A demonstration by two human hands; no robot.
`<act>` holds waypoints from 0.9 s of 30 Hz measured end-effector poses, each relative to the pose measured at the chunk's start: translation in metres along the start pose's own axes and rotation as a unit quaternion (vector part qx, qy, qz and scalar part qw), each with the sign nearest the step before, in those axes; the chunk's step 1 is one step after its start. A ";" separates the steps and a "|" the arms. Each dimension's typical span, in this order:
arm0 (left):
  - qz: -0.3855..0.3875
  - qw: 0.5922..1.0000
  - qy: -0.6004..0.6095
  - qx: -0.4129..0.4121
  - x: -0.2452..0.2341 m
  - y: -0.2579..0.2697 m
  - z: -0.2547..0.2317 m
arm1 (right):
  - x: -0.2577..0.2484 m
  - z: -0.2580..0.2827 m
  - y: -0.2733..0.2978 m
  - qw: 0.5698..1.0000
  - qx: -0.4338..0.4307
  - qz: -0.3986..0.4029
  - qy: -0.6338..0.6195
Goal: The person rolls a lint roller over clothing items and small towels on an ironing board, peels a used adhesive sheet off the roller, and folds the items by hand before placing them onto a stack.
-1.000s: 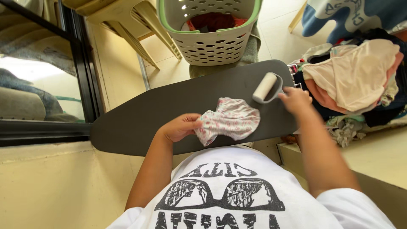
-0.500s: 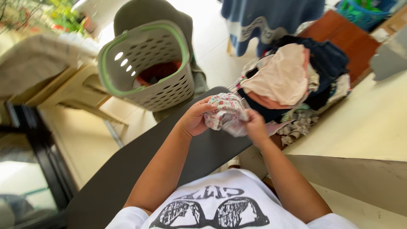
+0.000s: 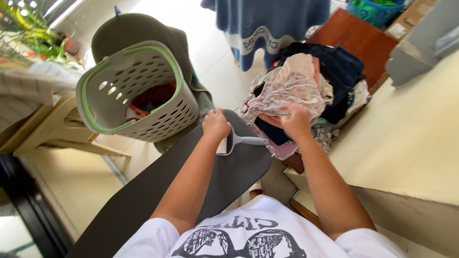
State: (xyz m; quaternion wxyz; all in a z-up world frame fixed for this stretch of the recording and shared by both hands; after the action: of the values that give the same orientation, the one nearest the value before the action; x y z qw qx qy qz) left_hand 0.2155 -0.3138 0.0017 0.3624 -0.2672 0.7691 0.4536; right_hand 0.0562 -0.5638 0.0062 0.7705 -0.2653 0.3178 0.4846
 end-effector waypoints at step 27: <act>-0.107 0.844 0.517 0.090 -0.023 0.172 0.014 | -0.005 0.184 0.056 0.962 -0.151 0.191 0.123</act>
State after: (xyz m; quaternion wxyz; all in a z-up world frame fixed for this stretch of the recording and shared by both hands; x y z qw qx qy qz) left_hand 0.1068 -0.2228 0.1021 -0.0189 -0.5098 0.8491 0.1368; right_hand 0.0464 -0.4127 0.1251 0.5695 -0.3706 0.3778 0.6290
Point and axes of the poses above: each hand's wrist, its own y-axis away from the middle knuckle, its own x-axis out of the palm, z = x × y, the point moved 2 cm from there along -y, towards the middle knuckle, and after that the axes turned 13 degrees about z, right-handed, at the moved point
